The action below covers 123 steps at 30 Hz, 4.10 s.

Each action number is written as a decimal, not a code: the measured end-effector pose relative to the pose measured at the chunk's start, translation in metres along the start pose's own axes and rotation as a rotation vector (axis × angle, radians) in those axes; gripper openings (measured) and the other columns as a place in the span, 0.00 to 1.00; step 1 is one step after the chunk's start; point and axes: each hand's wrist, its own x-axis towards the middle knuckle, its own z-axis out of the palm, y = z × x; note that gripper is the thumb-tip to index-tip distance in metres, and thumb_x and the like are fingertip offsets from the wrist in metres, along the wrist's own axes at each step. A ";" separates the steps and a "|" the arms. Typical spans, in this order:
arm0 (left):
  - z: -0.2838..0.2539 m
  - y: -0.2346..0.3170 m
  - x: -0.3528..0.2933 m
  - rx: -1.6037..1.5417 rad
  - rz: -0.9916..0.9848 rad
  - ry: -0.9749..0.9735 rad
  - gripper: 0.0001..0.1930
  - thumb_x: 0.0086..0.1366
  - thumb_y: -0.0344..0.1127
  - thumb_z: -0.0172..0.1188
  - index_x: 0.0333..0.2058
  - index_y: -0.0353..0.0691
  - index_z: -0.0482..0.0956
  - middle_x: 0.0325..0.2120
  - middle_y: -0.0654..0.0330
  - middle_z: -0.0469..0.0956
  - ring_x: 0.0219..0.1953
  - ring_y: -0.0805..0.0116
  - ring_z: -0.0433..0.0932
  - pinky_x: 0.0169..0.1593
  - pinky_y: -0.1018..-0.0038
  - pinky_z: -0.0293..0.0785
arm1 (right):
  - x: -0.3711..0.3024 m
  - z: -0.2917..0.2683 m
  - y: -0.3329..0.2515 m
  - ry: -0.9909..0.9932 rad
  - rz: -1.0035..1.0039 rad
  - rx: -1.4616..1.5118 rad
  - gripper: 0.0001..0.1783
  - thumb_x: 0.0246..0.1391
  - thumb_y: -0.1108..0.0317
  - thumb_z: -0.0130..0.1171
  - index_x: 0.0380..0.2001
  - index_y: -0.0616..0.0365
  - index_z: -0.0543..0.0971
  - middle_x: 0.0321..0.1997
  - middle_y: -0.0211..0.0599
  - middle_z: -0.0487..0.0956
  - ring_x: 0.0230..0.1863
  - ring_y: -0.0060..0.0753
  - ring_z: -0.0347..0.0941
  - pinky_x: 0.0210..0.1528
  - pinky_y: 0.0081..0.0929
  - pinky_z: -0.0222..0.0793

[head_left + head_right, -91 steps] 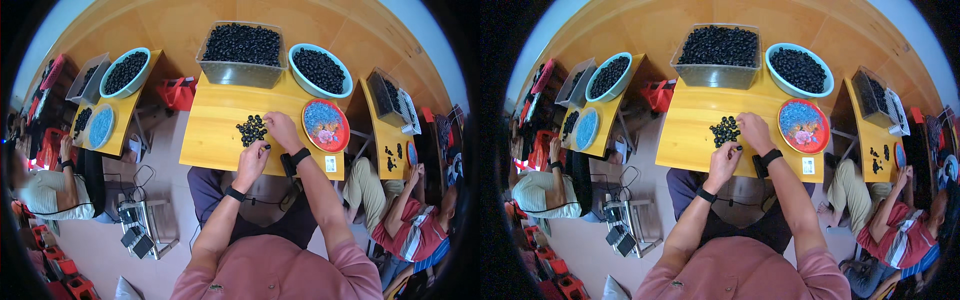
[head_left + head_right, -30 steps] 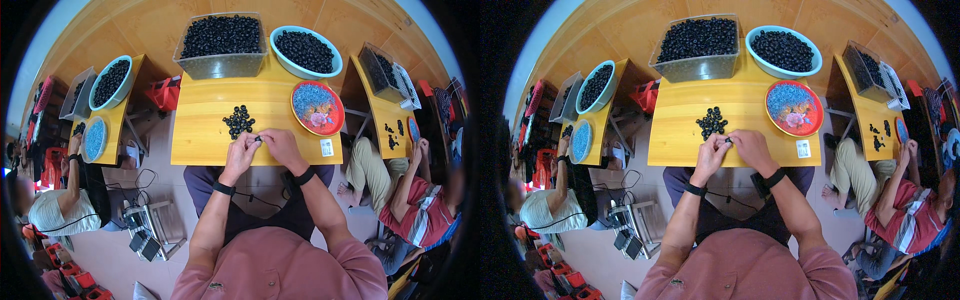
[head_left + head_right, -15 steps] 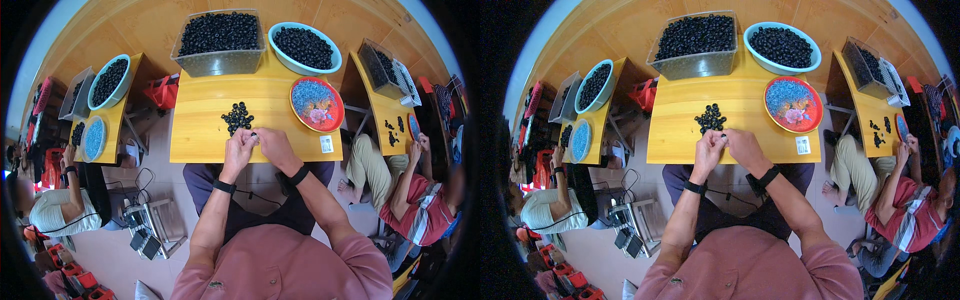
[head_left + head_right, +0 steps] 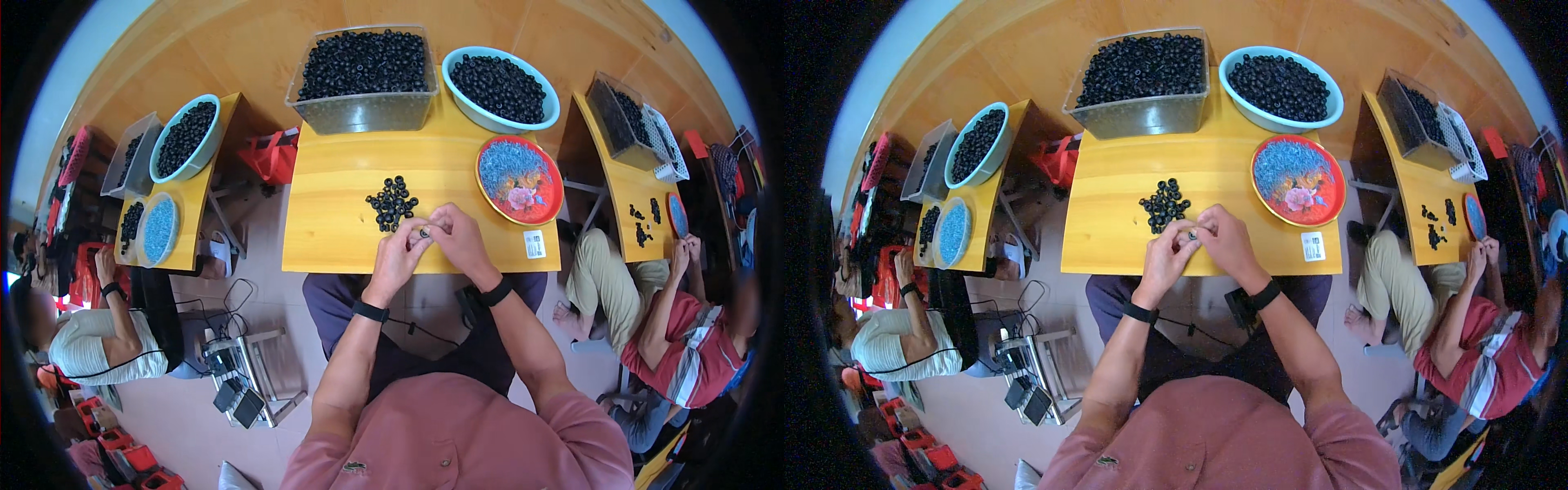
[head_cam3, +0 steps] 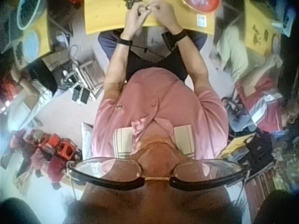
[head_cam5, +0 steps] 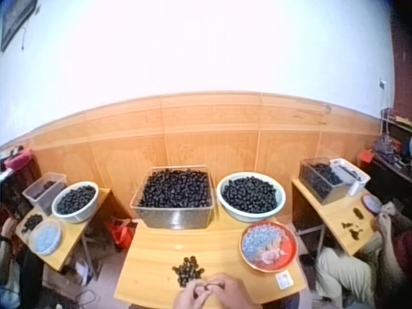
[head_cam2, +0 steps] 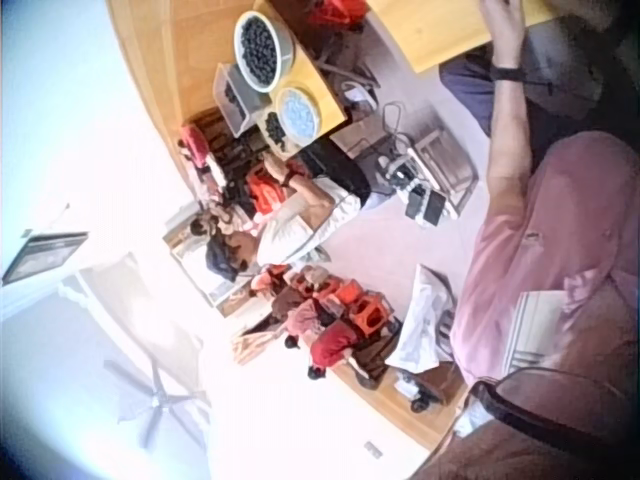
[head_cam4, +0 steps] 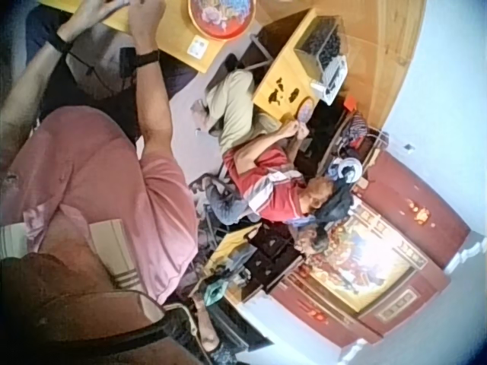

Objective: Assembling small black plastic components at a table in a workshop.

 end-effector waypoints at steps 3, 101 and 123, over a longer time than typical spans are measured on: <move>0.004 0.000 -0.001 0.057 0.044 0.001 0.15 0.64 0.27 0.67 0.49 0.40 0.78 0.21 0.55 0.75 0.22 0.63 0.75 0.30 0.69 0.73 | -0.005 -0.005 -0.010 0.005 0.020 -0.041 0.09 0.53 0.70 0.64 0.35 0.63 0.78 0.27 0.43 0.83 0.30 0.31 0.82 0.36 0.30 0.76; 0.005 -0.001 -0.001 0.000 -0.069 -0.017 0.08 0.64 0.29 0.69 0.38 0.32 0.84 0.23 0.62 0.82 0.26 0.79 0.76 0.32 0.77 0.75 | -0.017 -0.006 0.020 -0.024 0.030 0.354 0.06 0.60 0.72 0.64 0.33 0.63 0.80 0.25 0.26 0.79 0.26 0.14 0.73 0.29 0.17 0.70; 0.006 -0.008 -0.003 0.009 -0.054 0.020 0.07 0.62 0.27 0.69 0.39 0.32 0.84 0.24 0.63 0.82 0.25 0.79 0.76 0.31 0.78 0.74 | -0.029 -0.006 0.026 -0.002 0.064 0.321 0.06 0.61 0.76 0.62 0.40 0.66 0.83 0.34 0.34 0.85 0.33 0.18 0.81 0.33 0.18 0.77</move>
